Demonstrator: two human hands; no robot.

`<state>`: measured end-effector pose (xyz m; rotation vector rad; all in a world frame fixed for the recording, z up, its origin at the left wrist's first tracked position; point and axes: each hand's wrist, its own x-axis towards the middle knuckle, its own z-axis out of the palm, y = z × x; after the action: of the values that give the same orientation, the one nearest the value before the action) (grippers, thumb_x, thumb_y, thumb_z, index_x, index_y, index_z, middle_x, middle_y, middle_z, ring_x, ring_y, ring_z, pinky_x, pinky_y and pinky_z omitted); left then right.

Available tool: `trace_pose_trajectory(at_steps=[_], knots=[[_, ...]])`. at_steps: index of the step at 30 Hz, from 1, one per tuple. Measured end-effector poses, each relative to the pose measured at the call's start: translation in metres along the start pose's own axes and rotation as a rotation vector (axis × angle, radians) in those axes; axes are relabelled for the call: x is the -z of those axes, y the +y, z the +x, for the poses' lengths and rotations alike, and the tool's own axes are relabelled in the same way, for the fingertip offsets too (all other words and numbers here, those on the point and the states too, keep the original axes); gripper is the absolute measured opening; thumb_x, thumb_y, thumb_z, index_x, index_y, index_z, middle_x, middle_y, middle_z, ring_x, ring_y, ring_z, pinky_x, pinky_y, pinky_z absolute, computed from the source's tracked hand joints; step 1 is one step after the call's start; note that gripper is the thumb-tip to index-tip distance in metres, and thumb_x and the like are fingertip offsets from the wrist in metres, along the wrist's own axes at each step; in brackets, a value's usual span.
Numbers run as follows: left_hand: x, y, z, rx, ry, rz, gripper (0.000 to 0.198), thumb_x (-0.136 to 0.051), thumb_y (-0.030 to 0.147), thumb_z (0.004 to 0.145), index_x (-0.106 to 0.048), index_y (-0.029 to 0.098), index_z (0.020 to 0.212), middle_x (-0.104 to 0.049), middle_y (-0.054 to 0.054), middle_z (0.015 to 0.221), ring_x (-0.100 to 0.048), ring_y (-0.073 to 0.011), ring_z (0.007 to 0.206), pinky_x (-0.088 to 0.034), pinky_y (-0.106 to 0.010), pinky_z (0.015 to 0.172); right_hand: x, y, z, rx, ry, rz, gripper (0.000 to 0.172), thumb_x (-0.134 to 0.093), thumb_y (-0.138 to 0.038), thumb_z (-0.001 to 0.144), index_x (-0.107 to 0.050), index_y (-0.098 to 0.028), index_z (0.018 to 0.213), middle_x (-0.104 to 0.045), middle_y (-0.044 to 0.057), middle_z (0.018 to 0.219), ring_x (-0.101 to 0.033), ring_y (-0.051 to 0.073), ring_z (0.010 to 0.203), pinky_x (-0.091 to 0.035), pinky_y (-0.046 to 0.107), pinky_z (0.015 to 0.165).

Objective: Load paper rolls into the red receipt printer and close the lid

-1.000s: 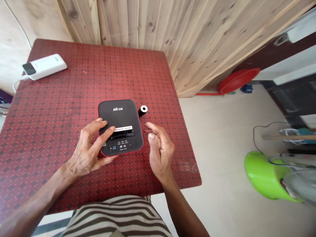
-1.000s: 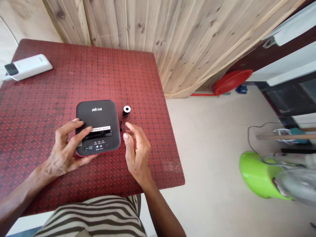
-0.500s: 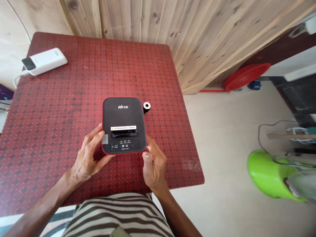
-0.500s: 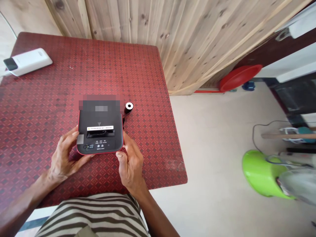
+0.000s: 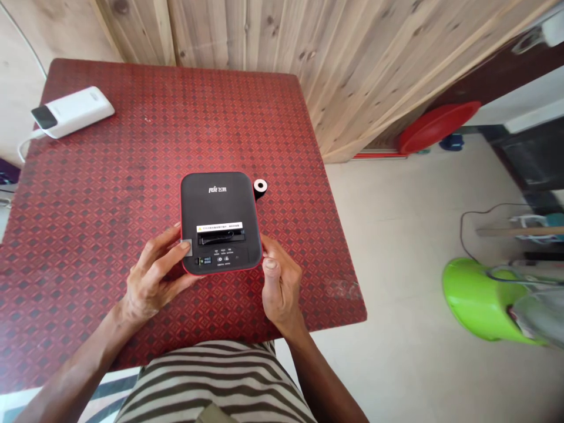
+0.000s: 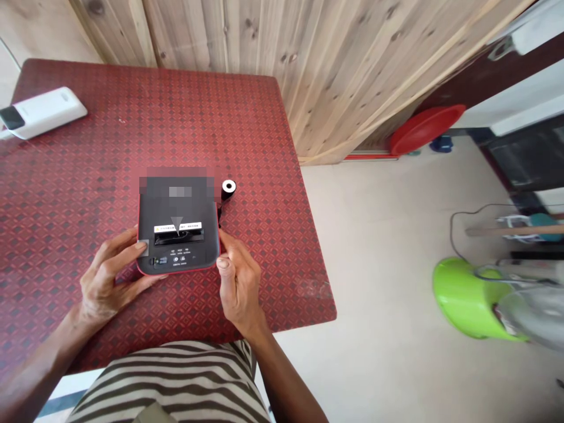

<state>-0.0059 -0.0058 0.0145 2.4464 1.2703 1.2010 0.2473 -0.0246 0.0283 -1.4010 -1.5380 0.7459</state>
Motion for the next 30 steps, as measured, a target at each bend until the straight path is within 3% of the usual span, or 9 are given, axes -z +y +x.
trace_pose_trajectory(at_steps=[5,15,18,20,22,24,27,30], knots=[[0.003,0.0,0.007,0.001,0.001,-0.069,0.076,-0.089,0.025,0.078,-0.052,0.03,0.145,-0.06,-0.012,0.147,-0.07,-0.0251,0.123,-0.068,-0.04,0.094,0.0,0.0,0.0,-0.005,-0.003,0.029,0.051,-0.031,-0.045,0.112,-0.067,-0.021,0.138,-0.075,0.012,0.125,-0.072,0.026,0.117,-0.057,0.043,0.096],[-0.003,-0.001,0.002,0.011,0.004,0.009,0.073,-0.087,0.034,0.081,-0.05,0.027,0.143,-0.061,-0.014,0.14,-0.067,-0.0279,0.124,-0.065,-0.046,0.098,0.003,-0.001,0.001,0.031,0.014,-0.053,0.04,-0.039,-0.036,0.111,-0.068,-0.021,0.134,-0.075,0.012,0.128,-0.072,0.023,0.119,-0.059,0.041,0.098],[-0.007,0.001,0.0,0.015,0.032,0.045,0.078,-0.087,0.039,0.08,-0.047,0.027,0.146,-0.061,-0.015,0.139,-0.066,-0.0297,0.125,-0.064,-0.049,0.099,0.014,-0.008,0.015,0.166,0.165,-0.196,0.031,-0.053,-0.027,0.107,-0.069,-0.021,0.132,-0.077,0.011,0.123,-0.074,0.023,0.112,-0.06,0.041,0.095],[-0.009,0.001,-0.001,-0.001,0.047,0.047,0.082,-0.088,0.04,0.08,-0.045,0.026,0.149,-0.06,-0.015,0.139,-0.065,-0.03,0.126,-0.063,-0.048,0.1,0.019,-0.019,0.033,0.318,0.189,-0.287,0.026,-0.058,-0.02,0.105,-0.072,-0.023,0.127,-0.079,0.008,0.116,-0.074,0.021,0.106,-0.06,0.041,0.095],[-0.01,0.0,-0.001,-0.022,0.055,0.048,0.087,-0.088,0.038,0.079,-0.042,0.023,0.152,-0.059,-0.017,0.14,-0.064,-0.0301,0.127,-0.062,-0.046,0.1,0.018,-0.032,0.056,0.45,0.043,-0.379,0.024,-0.058,-0.016,0.105,-0.073,-0.024,0.122,-0.08,0.006,0.115,-0.073,0.019,0.104,-0.059,0.039,0.097],[-0.011,-0.001,-0.001,-0.037,0.046,0.056,0.089,-0.087,0.036,0.08,-0.04,0.022,0.155,-0.057,-0.018,0.141,-0.063,-0.0297,0.128,-0.062,-0.044,0.101,0.009,-0.044,0.081,0.508,-0.233,-0.511,0.023,-0.055,-0.013,0.105,-0.075,-0.02,0.116,-0.079,0.007,0.114,-0.071,0.02,0.104,-0.058,0.037,0.095],[-0.012,-0.002,-0.002,-0.044,0.027,0.072,0.086,-0.084,0.036,0.084,-0.04,0.022,0.156,-0.055,-0.017,0.142,-0.063,-0.0283,0.126,-0.062,-0.043,0.1,-0.014,-0.06,0.112,0.458,-0.602,-0.757,0.023,-0.052,-0.01,0.105,-0.076,-0.012,0.108,-0.078,0.012,0.11,-0.071,0.024,0.106,-0.056,0.036,0.087],[-0.014,-0.001,-0.002,-0.039,0.021,0.074,0.085,-0.082,0.037,0.085,-0.039,0.022,0.157,-0.054,-0.018,0.142,-0.064,-0.0277,0.124,-0.063,-0.042,0.099,-0.032,-0.071,0.129,0.368,-0.766,-0.91,0.029,-0.046,-0.006,0.104,-0.074,-0.009,0.112,-0.076,0.016,0.114,-0.072,0.027,0.106,-0.054,0.037,0.081]])
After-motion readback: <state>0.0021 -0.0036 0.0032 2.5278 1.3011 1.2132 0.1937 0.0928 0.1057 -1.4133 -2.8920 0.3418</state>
